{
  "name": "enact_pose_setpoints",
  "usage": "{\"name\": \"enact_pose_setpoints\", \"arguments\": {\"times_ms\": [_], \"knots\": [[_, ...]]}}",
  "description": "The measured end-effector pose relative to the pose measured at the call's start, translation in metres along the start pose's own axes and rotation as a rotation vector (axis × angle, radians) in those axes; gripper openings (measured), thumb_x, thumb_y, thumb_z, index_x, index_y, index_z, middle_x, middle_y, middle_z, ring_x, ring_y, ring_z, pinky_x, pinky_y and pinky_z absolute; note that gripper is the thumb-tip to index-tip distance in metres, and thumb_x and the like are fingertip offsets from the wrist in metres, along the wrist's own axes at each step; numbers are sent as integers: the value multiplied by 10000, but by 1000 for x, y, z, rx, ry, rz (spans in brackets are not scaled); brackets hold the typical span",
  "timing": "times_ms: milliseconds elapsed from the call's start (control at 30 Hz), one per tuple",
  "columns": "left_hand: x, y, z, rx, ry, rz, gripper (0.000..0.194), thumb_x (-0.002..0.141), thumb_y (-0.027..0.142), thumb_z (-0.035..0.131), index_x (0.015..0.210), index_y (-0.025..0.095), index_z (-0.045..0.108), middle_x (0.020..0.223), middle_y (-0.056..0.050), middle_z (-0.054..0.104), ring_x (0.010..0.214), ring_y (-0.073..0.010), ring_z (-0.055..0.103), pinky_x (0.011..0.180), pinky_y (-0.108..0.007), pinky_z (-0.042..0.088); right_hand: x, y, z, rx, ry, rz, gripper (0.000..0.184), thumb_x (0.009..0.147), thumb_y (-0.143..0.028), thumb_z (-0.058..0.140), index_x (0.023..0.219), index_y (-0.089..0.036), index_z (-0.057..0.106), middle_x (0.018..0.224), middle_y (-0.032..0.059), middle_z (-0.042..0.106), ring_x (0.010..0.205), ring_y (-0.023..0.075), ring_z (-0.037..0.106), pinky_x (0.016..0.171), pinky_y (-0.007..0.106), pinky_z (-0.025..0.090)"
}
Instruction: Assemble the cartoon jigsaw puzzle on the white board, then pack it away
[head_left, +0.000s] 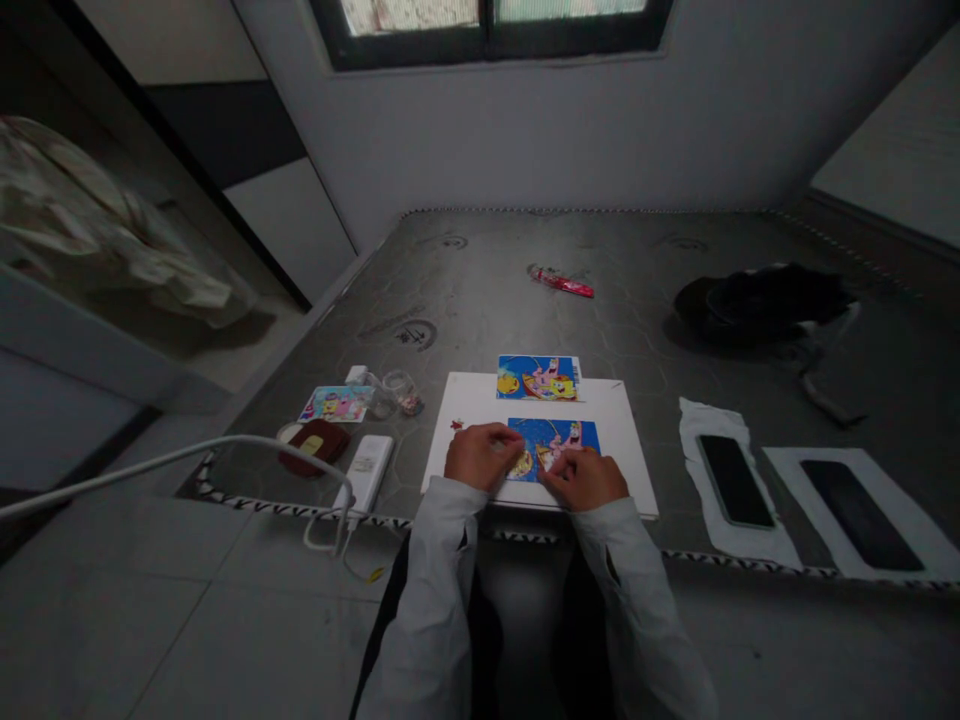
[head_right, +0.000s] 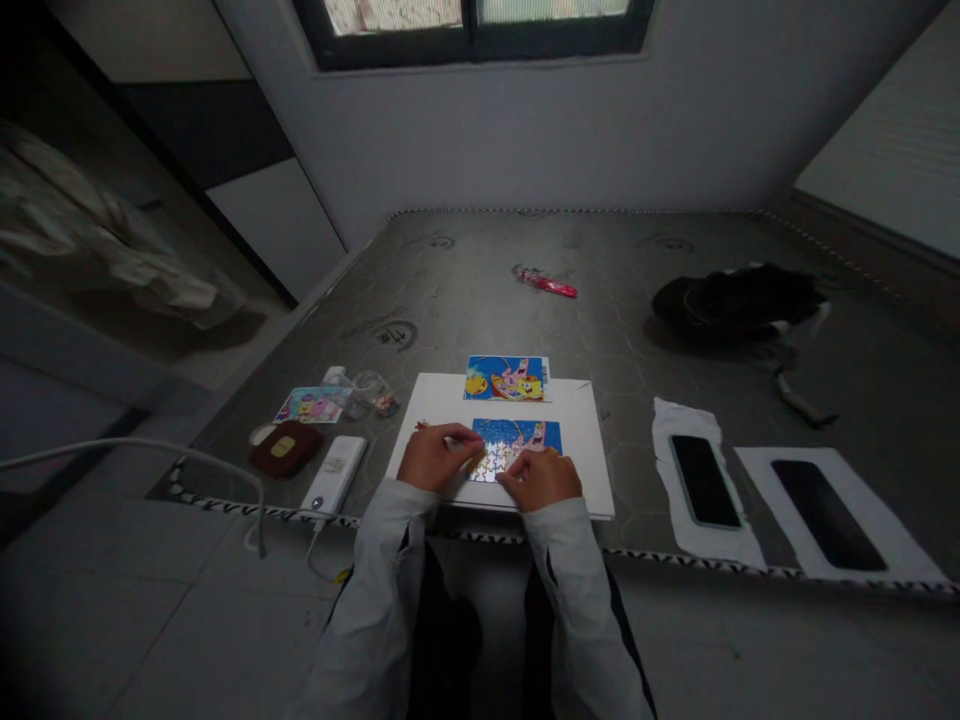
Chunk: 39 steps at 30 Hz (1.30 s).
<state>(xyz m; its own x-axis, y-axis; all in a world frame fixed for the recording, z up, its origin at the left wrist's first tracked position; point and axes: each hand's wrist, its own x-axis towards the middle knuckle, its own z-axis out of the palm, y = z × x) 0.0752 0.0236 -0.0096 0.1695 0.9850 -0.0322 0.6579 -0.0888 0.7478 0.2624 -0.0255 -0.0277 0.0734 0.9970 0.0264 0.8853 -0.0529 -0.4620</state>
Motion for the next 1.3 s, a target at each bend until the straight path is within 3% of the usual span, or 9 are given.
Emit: {"name": "enact_pose_setpoints", "arguments": {"times_ms": [167,267,533,733,933,1000,1100,1200,1300], "knots": [[1,-16,-24,154,334,-221,189,845,379,595,916,278,738,929,8,743,861,-170,664,764,-268,471,-2,2,-6,175,83,65,338,727,-560,651,621,-240,628,498,-50,561,497,126,528,537,250,332],[-1,-25,-34,288,423,-318,215,886,364,538,969,275,716,1044,-25,718,947,-199,648,802,-295,463,-3,6,-7,212,186,124,358,752,-573,625,643,-232,617,486,-54,529,491,128,507,538,254,321],[-3,-29,-36,323,320,-352,213,823,392,632,992,289,710,1081,-30,687,977,-222,629,796,-313,462,-3,13,-7,247,218,188,351,750,-564,613,649,-228,593,487,-56,510,491,132,497,521,253,305],[-2,-27,-34,315,324,-339,150,787,329,673,926,284,706,1064,-13,688,950,-201,635,780,-293,454,-3,11,-9,259,210,190,334,742,-540,619,647,-223,580,492,-60,509,493,123,490,548,252,316],[0,-30,-35,197,354,-381,128,743,314,712,859,267,680,878,36,742,810,-168,659,728,-272,449,-5,11,-14,273,228,198,323,751,-522,604,655,-215,582,497,-58,511,496,115,488,556,245,313],[1,-28,-34,132,375,-330,121,748,307,706,858,258,695,868,31,747,809,-161,668,728,-262,457,-5,10,-15,282,226,194,325,748,-524,607,657,-212,584,501,-54,516,499,113,488,548,241,314],[1,-16,-27,-55,300,-160,127,789,302,665,880,236,726,895,5,755,834,-151,682,707,-237,477,-5,7,-16,327,195,169,354,744,-556,615,669,-211,623,503,-47,522,511,117,496,541,237,324],[-2,2,-12,-177,40,7,189,818,349,638,907,232,758,912,-10,763,846,-157,688,692,-230,493,-5,4,-15,383,151,124,388,753,-588,608,729,-210,694,512,-35,553,523,123,517,547,239,345],[-5,16,4,-207,-207,79,190,807,338,656,906,225,771,881,-14,768,811,-157,693,717,-235,510,-6,4,-16,387,106,87,395,765,-580,601,777,-209,735,521,-24,581,530,129,536,554,240,359]]}}
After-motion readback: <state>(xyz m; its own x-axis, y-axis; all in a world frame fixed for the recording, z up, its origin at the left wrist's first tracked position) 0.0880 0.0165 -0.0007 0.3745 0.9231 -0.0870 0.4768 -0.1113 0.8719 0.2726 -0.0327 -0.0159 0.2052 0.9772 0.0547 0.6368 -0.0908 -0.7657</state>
